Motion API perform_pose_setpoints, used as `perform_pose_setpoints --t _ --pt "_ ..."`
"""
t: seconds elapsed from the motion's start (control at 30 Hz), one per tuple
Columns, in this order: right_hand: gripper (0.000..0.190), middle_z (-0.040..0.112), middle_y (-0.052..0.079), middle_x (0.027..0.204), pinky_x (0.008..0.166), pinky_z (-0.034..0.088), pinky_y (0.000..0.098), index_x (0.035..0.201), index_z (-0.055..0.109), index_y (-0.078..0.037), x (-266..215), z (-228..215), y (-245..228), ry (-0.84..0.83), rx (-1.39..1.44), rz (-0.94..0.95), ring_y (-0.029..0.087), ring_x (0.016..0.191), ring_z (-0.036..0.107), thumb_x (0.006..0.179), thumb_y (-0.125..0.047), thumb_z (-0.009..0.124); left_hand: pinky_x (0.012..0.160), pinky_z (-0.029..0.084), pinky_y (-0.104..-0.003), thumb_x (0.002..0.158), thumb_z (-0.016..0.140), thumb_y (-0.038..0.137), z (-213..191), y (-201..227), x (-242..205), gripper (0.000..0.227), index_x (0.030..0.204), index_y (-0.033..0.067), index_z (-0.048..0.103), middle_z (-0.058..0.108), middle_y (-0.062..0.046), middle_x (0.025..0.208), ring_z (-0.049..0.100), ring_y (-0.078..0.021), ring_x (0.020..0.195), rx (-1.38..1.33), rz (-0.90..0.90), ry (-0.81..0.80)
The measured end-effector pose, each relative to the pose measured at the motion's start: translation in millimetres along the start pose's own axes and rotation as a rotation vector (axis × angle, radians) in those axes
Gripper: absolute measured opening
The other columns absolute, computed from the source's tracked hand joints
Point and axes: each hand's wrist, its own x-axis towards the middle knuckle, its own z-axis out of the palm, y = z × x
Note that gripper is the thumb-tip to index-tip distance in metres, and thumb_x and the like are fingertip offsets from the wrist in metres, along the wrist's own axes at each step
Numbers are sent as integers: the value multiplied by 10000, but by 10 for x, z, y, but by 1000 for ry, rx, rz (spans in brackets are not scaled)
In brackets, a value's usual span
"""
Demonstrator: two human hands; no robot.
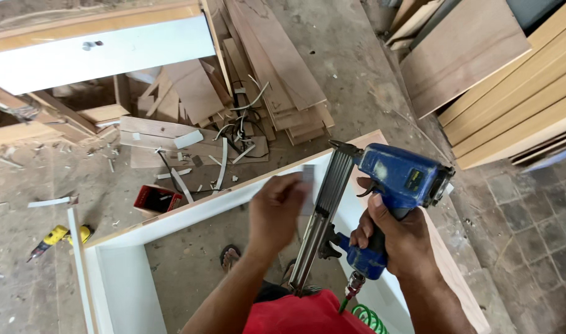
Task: The person constructs a wooden cabinet by fastening wood panels together using a pneumatic nail gun and then smoothing the exterior edges with a hand-held grinder.
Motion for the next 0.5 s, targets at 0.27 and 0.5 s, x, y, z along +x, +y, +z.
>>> perform_pose_setpoints --t 0.27,0.5 --pt "408 472 91 526 487 516 419 1280 647 -68 -186 -242 11 30 44 66 225 400 485 929 -275 665 547 505 -421 969 677 184 647 199 -247 131 998 82 754 714 -72 872 687 -271 713 317 487 214" --pt "388 468 86 535 507 521 421 1284 671 -90 -226 -298 -46 95 -32 52 217 397 488 944 -275 656 427 336 -423 986 624 102 905 133 -287 214 783 98 557 505 -60 694 485 -277 544 438 622 341"
